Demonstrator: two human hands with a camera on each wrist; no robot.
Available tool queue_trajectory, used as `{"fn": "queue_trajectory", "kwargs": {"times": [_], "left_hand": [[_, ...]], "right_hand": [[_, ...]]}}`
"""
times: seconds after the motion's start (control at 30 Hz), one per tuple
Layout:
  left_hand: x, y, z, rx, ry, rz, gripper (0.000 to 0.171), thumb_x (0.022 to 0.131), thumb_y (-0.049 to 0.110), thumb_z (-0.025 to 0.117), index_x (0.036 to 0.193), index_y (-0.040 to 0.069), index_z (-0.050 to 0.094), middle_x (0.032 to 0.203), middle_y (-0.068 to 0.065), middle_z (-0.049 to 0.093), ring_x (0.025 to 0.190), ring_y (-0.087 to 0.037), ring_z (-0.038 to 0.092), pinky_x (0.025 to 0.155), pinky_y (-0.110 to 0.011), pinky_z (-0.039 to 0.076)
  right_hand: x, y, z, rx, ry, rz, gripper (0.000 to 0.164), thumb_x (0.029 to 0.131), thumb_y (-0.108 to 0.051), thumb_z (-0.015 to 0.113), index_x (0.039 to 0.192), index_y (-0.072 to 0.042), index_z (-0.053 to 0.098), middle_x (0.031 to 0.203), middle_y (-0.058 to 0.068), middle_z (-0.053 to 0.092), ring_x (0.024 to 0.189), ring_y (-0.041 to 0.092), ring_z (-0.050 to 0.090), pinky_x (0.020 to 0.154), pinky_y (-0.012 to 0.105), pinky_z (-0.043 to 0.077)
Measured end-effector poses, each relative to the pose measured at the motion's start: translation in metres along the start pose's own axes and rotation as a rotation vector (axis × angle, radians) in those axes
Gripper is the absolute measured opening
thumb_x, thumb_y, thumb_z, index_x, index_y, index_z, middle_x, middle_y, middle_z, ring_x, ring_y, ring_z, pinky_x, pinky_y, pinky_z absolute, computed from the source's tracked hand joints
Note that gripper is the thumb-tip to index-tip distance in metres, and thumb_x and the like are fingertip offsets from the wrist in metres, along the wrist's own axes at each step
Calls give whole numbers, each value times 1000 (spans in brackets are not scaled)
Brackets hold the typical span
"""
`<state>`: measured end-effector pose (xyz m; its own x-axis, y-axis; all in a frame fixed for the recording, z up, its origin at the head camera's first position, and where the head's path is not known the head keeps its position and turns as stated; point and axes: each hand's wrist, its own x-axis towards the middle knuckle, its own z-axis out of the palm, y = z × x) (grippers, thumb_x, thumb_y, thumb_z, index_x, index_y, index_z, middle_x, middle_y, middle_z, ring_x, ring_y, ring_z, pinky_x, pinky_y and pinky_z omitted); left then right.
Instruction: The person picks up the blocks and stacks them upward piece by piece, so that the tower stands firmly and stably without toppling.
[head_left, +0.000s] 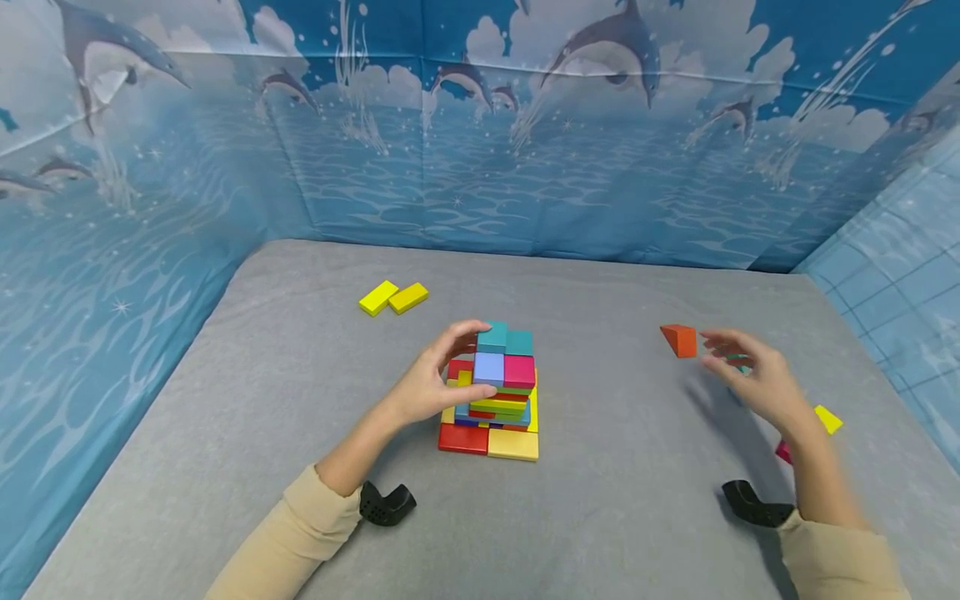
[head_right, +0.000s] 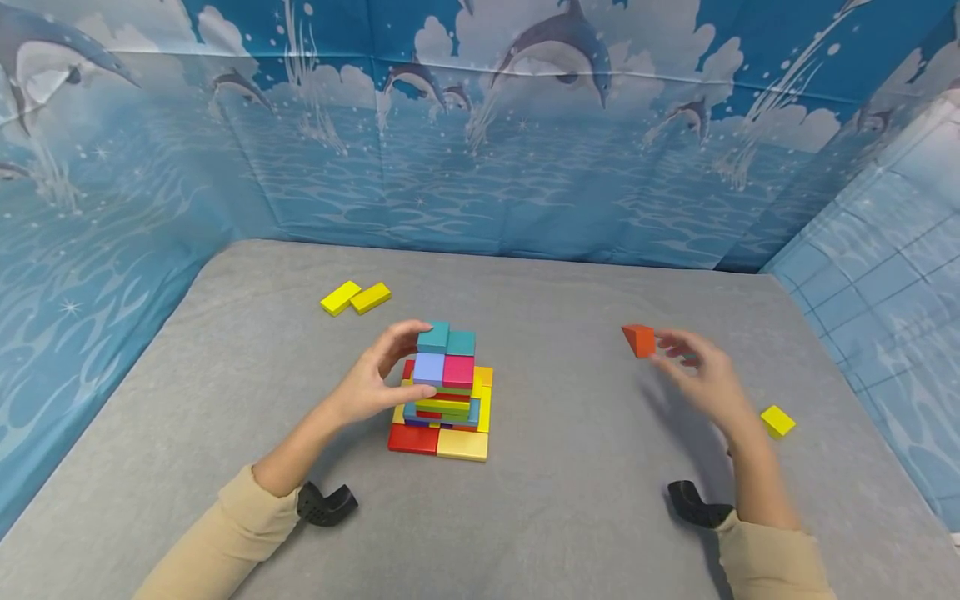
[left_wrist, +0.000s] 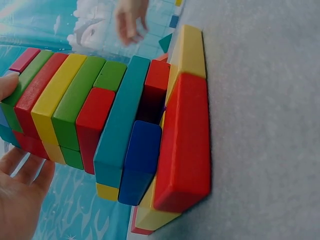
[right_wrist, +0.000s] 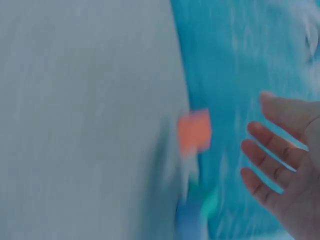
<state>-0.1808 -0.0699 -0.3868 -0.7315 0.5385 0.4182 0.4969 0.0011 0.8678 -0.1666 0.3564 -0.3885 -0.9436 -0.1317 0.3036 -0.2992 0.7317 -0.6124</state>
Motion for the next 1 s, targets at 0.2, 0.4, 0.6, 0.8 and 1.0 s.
{"fn": "queue_trajectory", "kwargs": {"times": [0.2, 0.4, 0.6, 0.8, 1.0], "left_hand": [[-1, 1, -1, 12, 2, 1, 65, 77, -3, 69, 132, 7, 36, 133, -12, 40, 114, -26, 44, 96, -49, 38], [0, 2, -2, 10, -3, 8, 65, 77, 3, 70, 132, 8, 35, 133, -12, 40, 115, -25, 44, 96, -50, 38], [-1, 1, -1, 9, -2, 7, 65, 77, 2, 70, 132, 9, 36, 133, -11, 40, 115, -24, 44, 96, -50, 38], [0, 0, 0, 9, -10, 15, 64, 79, 9, 70, 132, 8, 35, 133, -12, 40, 115, -27, 44, 97, -44, 39], [-1, -1, 0, 5, -9, 5, 64, 80, 16, 70, 132, 8, 35, 133, -12, 40, 115, -28, 44, 97, -45, 39]], "right_hand": [[-33, 39, -25, -175, -55, 165, 40, 85, -18, 65, 116, 6, 52, 105, 27, 52, 87, 7, 50, 59, 12, 39], [-43, 49, -26, -205, -119, 273, 47, 85, -24, 66, 116, 8, 50, 103, 30, 54, 89, 41, 52, 53, 14, 42], [-35, 38, -22, -199, -109, 212, 38, 86, -20, 64, 114, 4, 55, 103, 26, 57, 87, 13, 55, 57, 10, 42], [-9, -13, -8, -64, -95, 4, 34, 85, -8, 64, 117, 1, 57, 109, 17, 54, 87, -11, 44, 72, 0, 37], [25, -86, 20, 88, -82, -284, 39, 76, 8, 67, 113, -2, 61, 111, 8, 55, 95, 2, 49, 80, 6, 39]]}}
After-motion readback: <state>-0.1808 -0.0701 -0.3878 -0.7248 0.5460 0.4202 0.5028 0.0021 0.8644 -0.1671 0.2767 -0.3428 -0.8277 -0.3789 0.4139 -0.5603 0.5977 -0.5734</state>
